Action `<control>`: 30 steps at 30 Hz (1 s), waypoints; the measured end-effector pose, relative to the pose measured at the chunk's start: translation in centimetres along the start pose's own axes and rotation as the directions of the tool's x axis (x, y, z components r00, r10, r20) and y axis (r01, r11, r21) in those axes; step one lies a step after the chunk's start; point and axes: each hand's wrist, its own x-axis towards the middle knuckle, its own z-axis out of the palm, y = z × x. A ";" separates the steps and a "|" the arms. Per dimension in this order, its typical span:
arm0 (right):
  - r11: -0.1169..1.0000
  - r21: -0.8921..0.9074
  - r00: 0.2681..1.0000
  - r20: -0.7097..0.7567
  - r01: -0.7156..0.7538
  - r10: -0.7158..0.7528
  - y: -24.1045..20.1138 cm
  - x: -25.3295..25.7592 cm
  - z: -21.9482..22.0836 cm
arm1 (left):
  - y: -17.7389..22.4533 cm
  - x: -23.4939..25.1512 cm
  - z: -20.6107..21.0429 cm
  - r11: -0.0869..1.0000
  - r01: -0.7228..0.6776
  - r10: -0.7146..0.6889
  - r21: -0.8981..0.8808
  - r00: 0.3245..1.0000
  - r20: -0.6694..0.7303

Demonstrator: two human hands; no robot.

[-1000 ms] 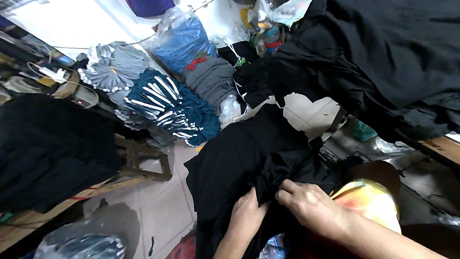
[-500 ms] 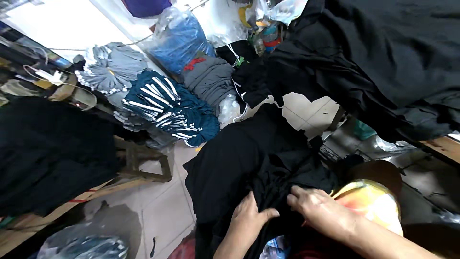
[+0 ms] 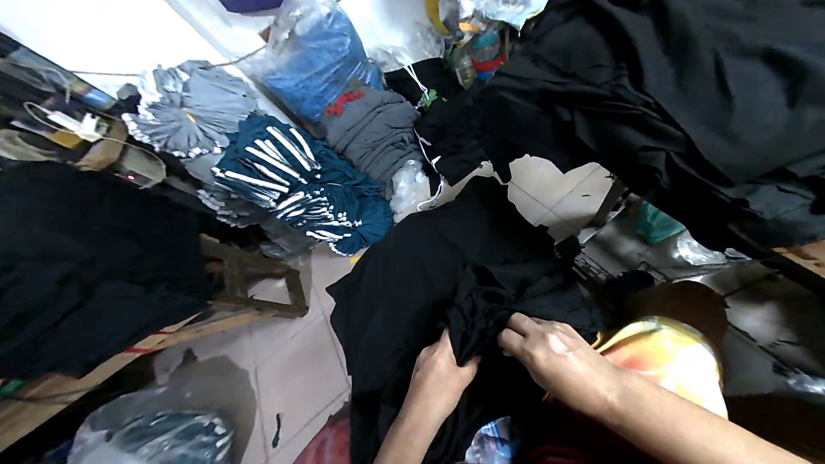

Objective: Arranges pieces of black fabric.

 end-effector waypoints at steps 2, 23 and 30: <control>0.994 -0.005 0.992 -0.065 0.111 -0.111 0.2 -1.2 0.3 | -0.3 0.3 -0.1 0.999 -0.003 0.003 -0.040 1.000 -0.001; 0.975 0.092 0.641 0.766 -0.201 0.059 -0.7 -1.0 -0.6 | -1.4 3.1 -4.0 0.986 -0.029 0.033 -0.164 0.999 0.022; 0.998 0.010 0.993 0.100 0.065 -0.065 0.3 -0.9 -1.2 | -1.0 0.4 -1.9 0.991 -0.088 0.091 -0.096 0.996 0.026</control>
